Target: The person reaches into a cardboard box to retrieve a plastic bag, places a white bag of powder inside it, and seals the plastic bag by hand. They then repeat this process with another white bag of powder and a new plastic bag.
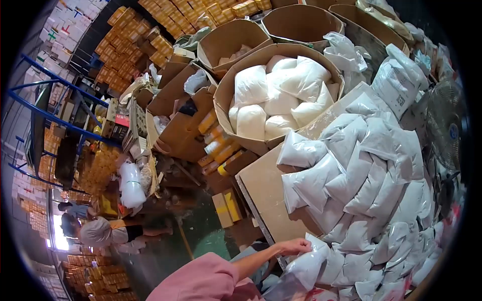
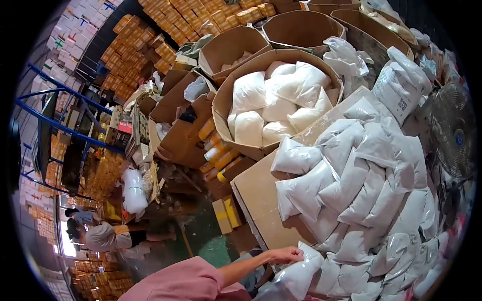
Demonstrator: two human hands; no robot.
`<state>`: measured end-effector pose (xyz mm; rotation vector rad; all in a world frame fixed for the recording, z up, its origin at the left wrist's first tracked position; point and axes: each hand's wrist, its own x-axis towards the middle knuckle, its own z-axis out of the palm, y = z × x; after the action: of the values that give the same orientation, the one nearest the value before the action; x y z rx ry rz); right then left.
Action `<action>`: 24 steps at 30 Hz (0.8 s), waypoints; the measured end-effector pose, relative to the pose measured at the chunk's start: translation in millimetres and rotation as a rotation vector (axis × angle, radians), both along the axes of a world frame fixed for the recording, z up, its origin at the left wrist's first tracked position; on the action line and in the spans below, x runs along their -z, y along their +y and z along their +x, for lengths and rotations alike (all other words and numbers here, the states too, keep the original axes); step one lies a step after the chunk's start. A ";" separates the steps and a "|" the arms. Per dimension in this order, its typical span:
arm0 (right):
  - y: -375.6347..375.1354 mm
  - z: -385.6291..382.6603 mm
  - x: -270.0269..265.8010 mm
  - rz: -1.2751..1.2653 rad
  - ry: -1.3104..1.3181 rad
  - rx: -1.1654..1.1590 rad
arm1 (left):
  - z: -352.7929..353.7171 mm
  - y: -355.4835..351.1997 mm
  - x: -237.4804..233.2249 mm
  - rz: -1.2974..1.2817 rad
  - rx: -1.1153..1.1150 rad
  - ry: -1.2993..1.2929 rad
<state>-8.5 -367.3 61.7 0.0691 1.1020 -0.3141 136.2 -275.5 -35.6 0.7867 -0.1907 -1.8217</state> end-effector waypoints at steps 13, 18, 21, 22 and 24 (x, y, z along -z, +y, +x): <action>-40.8 -93.5 -83.7 -0.971 0.022 -0.757 | 41.6 -33.6 -254.9 -1.084 0.497 -0.864; -39.7 -99.3 -131.6 -1.420 -0.101 -1.042 | 64.1 -26.1 -344.2 -1.297 0.376 -1.437; -45.3 -93.6 -176.3 -1.799 -0.140 -1.171 | 82.8 -17.9 -352.1 -1.305 0.819 -1.611; -48.5 -88.5 -204.9 -2.010 -0.133 -1.194 | 82.3 -20.7 -366.0 -1.381 0.758 -1.604; -42.3 -89.2 -240.7 -2.011 -0.108 -1.174 | 87.1 -17.7 -399.2 -1.481 0.619 -1.609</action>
<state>-97.7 -409.7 302.3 -2.1972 0.1656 -0.2022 223.3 -293.2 363.6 0.8223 -2.5898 -0.5555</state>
